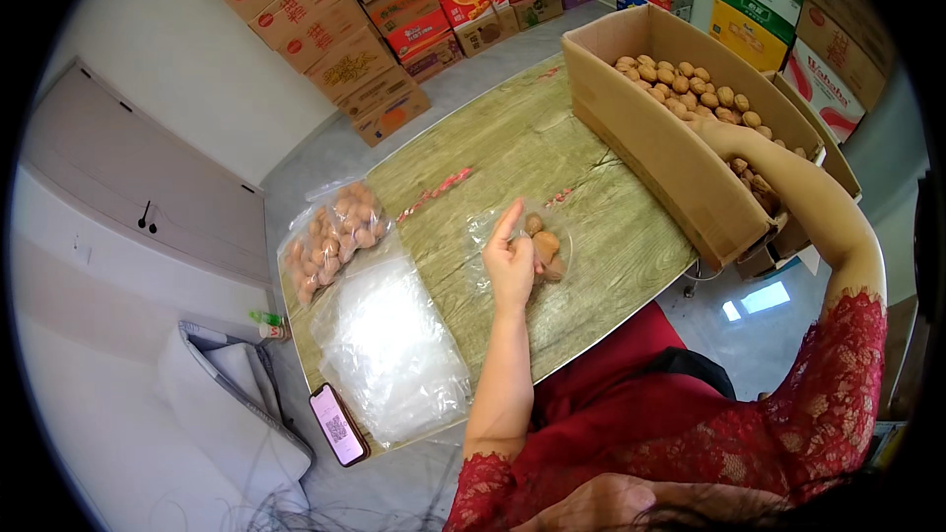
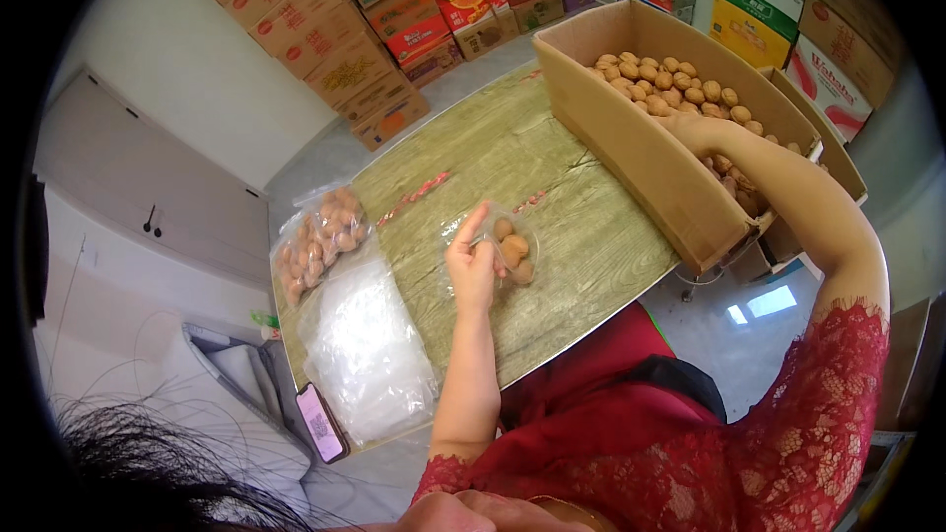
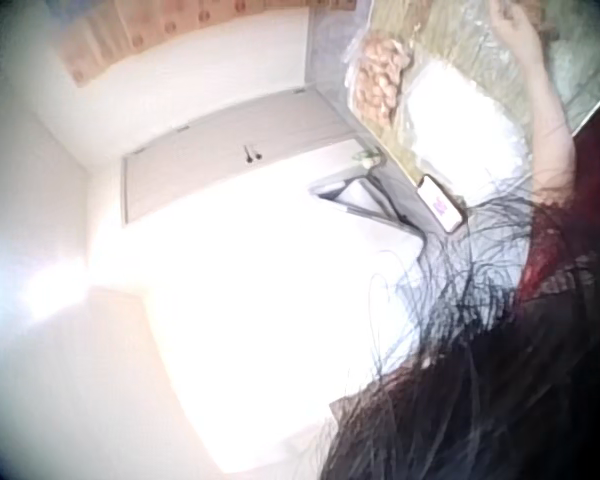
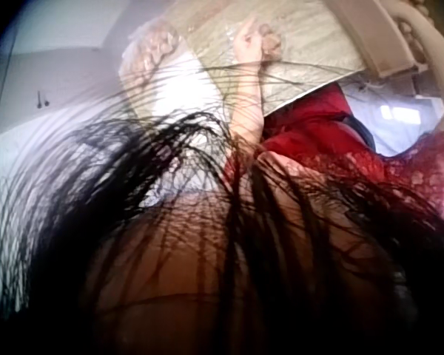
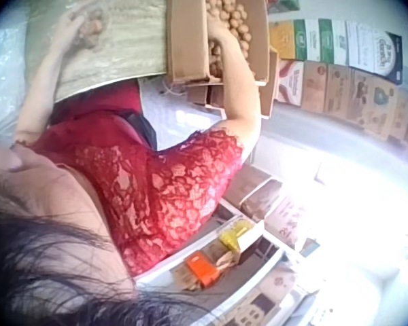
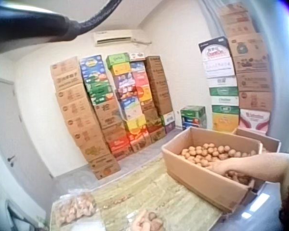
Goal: The person picks up walnuts from a cardboard box and places them into small plastic bags by hand.
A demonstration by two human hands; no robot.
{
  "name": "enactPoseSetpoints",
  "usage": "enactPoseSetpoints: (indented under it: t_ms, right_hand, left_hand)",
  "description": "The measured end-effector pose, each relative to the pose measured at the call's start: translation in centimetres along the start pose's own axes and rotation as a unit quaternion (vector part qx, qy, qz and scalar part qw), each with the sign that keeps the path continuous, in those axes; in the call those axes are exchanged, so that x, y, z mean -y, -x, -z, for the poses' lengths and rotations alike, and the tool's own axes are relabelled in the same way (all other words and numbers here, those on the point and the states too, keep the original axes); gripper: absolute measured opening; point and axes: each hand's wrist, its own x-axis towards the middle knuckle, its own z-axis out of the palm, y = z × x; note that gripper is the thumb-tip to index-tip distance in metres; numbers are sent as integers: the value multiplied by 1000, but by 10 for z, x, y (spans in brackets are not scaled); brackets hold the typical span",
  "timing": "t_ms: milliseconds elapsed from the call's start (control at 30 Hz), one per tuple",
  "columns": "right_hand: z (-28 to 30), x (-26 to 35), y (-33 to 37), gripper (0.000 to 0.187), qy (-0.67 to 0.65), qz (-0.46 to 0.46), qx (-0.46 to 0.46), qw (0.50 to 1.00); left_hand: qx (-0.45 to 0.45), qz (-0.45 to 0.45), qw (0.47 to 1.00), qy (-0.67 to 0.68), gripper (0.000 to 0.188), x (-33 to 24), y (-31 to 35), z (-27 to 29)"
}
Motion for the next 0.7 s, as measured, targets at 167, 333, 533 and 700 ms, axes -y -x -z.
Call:
enactPoseSetpoints:
  t_ms: [167,333,533,700]
  right_hand:
    - [-5,17,8,80,138,-3,-52,989]
    - [-2,14,18,73,44,-79,26,996]
    - [-15,-5,14,51,-27,81,-95,992]
    - [-9,0,10,51,-42,89,-77,992]
  left_hand:
    - [-33,-102,979,-173,50,5,1,-5]
    - [-39,-134,962,-233,55,9,-1,-6]
    - [-36,-83,991,-98,62,9,-1,-13]
    - [-19,-55,998,-27,64,4,0,-11]
